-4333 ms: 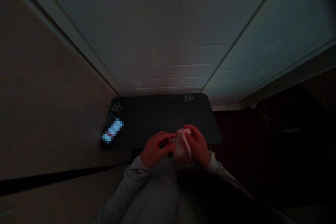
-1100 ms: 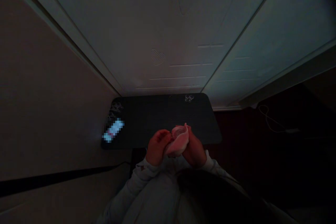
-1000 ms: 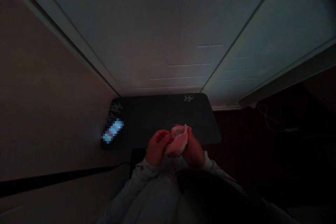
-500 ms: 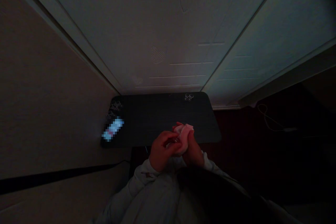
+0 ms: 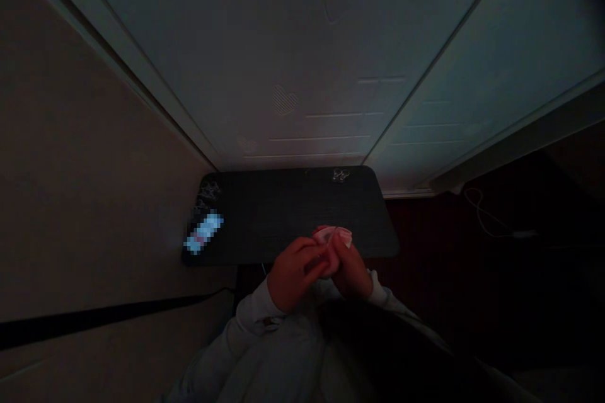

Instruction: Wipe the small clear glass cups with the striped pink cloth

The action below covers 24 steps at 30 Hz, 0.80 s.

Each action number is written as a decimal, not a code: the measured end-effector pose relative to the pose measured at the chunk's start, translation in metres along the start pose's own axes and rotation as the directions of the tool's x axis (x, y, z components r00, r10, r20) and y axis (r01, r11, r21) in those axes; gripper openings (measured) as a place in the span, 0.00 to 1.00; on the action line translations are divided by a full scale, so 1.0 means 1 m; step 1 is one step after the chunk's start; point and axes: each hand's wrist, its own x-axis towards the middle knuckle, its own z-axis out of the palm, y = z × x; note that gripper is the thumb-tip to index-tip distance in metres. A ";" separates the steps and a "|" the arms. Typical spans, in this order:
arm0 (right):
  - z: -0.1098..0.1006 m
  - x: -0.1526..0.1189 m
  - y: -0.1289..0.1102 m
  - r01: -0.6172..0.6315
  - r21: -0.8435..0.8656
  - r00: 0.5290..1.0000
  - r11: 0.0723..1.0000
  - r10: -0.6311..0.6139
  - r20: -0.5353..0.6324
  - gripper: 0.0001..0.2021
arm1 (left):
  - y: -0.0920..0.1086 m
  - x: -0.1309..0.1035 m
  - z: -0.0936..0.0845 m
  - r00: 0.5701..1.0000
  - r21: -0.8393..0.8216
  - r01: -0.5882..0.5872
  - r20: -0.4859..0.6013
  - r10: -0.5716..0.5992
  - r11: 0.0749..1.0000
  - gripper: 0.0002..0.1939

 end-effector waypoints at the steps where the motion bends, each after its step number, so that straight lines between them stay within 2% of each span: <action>1: 0.000 0.000 -0.001 -0.012 0.009 1.000 1.000 0.012 0.002 0.17 | 0.001 0.000 -0.001 1.000 0.013 -0.010 0.013 0.010 1.000 0.12; 10: -0.003 -0.002 0.001 -0.103 0.110 0.993 0.989 0.096 0.065 0.15 | 0.008 -0.001 -0.017 0.995 0.074 -0.045 0.091 0.038 0.996 0.12; 15: -0.001 -0.003 -0.001 -0.222 0.234 0.967 0.946 0.183 0.175 0.17 | 0.015 0.001 -0.025 0.994 0.070 -0.036 0.109 0.028 0.997 0.11; 18: 0.001 -0.003 -0.005 -0.273 0.317 0.951 0.908 0.204 0.234 0.21 | 0.019 0.003 -0.025 0.993 0.076 -0.035 0.114 0.026 0.996 0.10; 24: 0.004 -0.004 -0.013 -0.289 0.421 0.950 0.860 0.203 0.238 0.29 | 0.016 0.001 -0.019 0.998 0.054 -0.044 0.050 0.041 0.998 0.10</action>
